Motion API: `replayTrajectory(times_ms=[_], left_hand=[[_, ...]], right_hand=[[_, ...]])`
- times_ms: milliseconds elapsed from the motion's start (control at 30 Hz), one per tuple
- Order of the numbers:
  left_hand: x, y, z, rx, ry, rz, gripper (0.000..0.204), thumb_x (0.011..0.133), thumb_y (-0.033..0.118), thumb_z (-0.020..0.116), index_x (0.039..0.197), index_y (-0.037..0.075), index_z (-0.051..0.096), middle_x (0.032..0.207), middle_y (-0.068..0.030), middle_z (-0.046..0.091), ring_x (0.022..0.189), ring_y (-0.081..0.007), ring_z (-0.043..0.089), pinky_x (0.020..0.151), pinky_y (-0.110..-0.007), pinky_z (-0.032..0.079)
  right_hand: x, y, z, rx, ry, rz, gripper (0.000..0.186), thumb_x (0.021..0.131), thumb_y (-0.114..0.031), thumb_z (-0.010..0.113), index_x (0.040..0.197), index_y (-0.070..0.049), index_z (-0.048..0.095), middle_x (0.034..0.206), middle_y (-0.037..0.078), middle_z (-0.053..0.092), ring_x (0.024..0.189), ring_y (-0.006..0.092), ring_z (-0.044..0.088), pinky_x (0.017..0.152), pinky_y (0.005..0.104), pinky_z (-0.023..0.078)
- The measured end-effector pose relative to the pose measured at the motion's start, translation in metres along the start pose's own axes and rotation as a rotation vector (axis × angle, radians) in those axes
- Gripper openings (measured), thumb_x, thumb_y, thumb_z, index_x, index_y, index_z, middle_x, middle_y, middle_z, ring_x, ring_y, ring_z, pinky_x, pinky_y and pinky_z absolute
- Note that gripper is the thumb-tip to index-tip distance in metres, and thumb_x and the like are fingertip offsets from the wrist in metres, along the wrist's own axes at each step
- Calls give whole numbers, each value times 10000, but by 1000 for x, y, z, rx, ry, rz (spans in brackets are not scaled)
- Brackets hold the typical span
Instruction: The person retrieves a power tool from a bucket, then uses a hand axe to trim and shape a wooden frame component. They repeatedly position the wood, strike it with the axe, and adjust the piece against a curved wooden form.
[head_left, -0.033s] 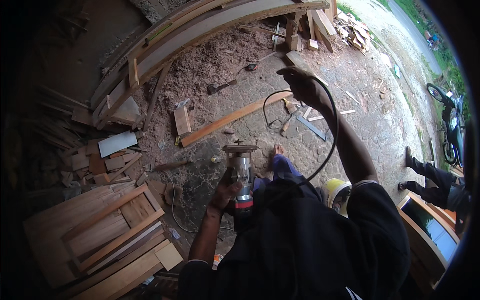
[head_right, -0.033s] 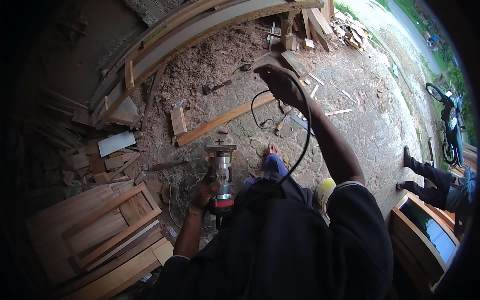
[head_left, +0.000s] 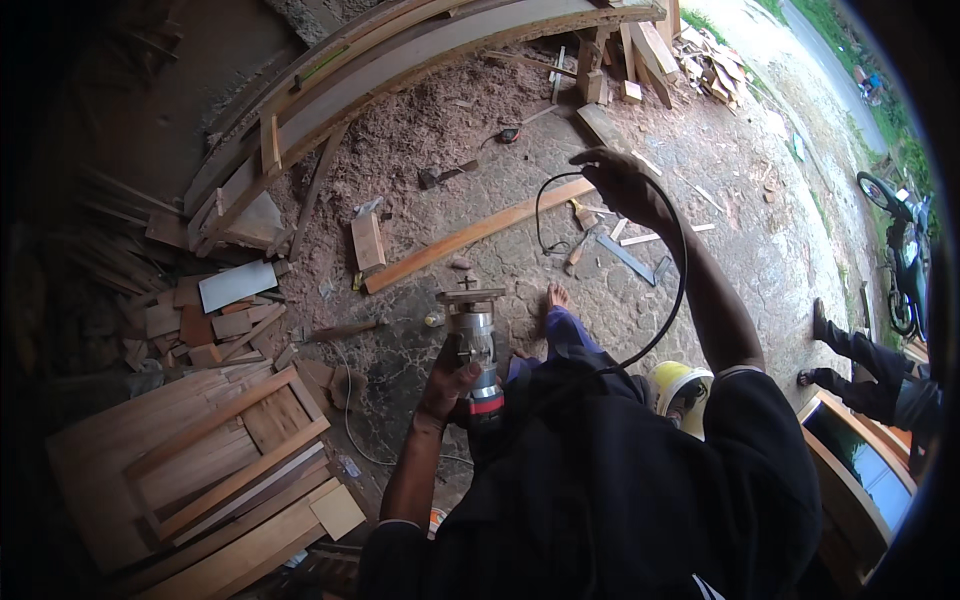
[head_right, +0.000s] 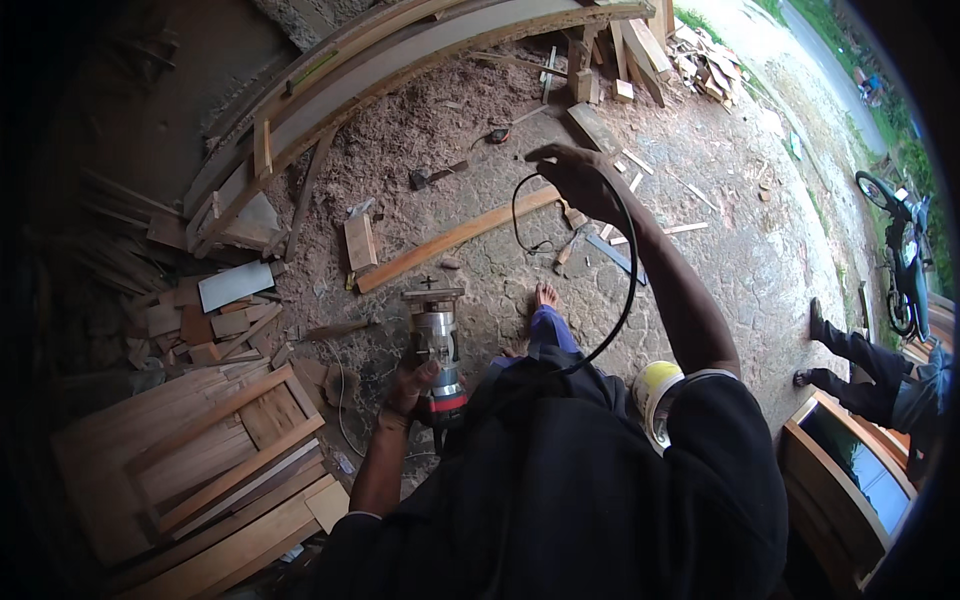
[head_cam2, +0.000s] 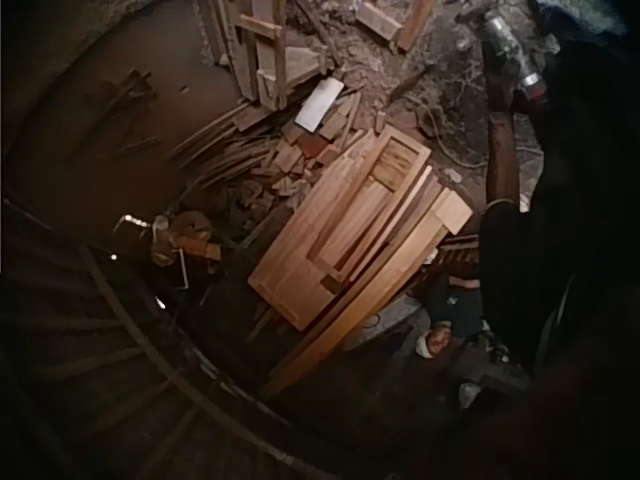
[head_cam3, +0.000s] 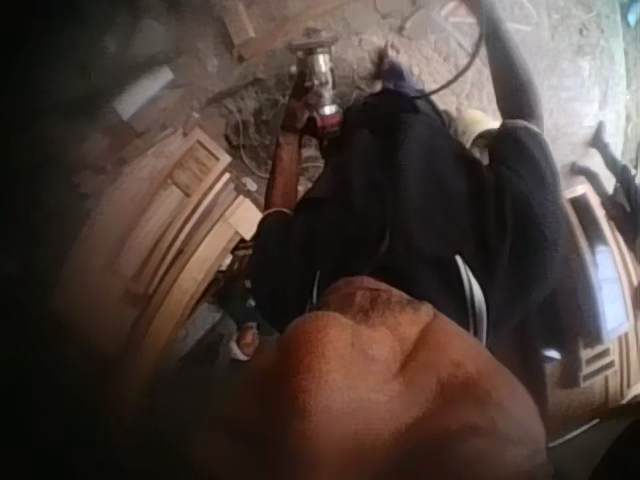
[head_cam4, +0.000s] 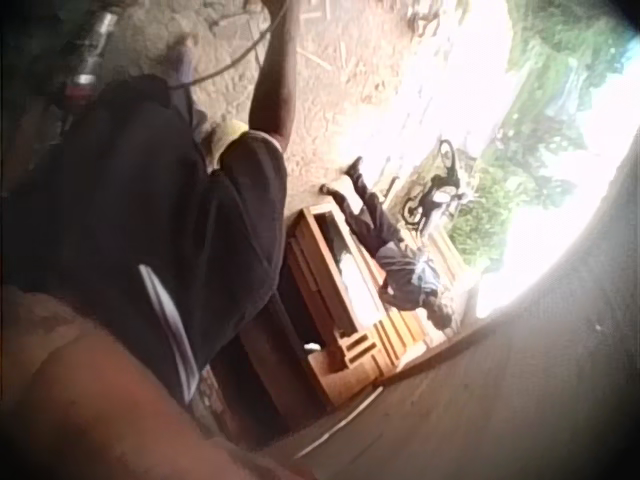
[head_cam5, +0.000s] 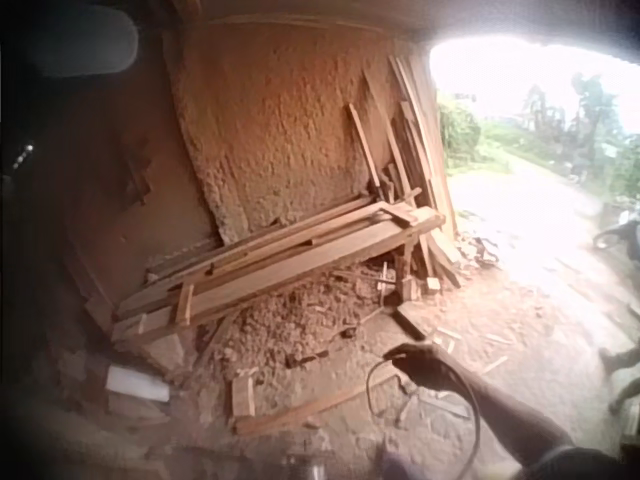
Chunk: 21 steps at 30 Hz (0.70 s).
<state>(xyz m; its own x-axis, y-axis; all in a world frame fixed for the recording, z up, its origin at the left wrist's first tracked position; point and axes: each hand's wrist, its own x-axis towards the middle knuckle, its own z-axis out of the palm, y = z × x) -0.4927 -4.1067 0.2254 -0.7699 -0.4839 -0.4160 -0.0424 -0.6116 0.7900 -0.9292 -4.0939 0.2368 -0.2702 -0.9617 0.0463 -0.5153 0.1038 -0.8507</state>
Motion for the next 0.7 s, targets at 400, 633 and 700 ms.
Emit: replayTrajectory(times_ms=[400,633,700], left_hand=[[142,82,-36,279,475,492,699,805,261,834,1365,50,473,1063,-51,621,923,-191,667,821,-363,574],[210,98,-10,131,489,479,718,794,175,837,1395,64,461,1188,-57,619,1006,-149,609,920,-332,514],[230,99,-3,73,473,483,710,787,145,836,1388,69,466,1242,-82,630,998,-147,610,910,-327,514]], right_hand=[[-30,189,-88,-427,-337,415,241,915,-245,700,1130,-142,739,1004,167,752,960,362,719,825,456,567],[-77,287,-98,-844,-925,650,501,876,-102,609,1373,-161,598,1351,168,636,1208,338,640,988,466,533],[-48,265,-79,-921,-873,590,532,851,-51,592,1373,-152,581,1338,160,629,1212,351,635,986,503,522]])
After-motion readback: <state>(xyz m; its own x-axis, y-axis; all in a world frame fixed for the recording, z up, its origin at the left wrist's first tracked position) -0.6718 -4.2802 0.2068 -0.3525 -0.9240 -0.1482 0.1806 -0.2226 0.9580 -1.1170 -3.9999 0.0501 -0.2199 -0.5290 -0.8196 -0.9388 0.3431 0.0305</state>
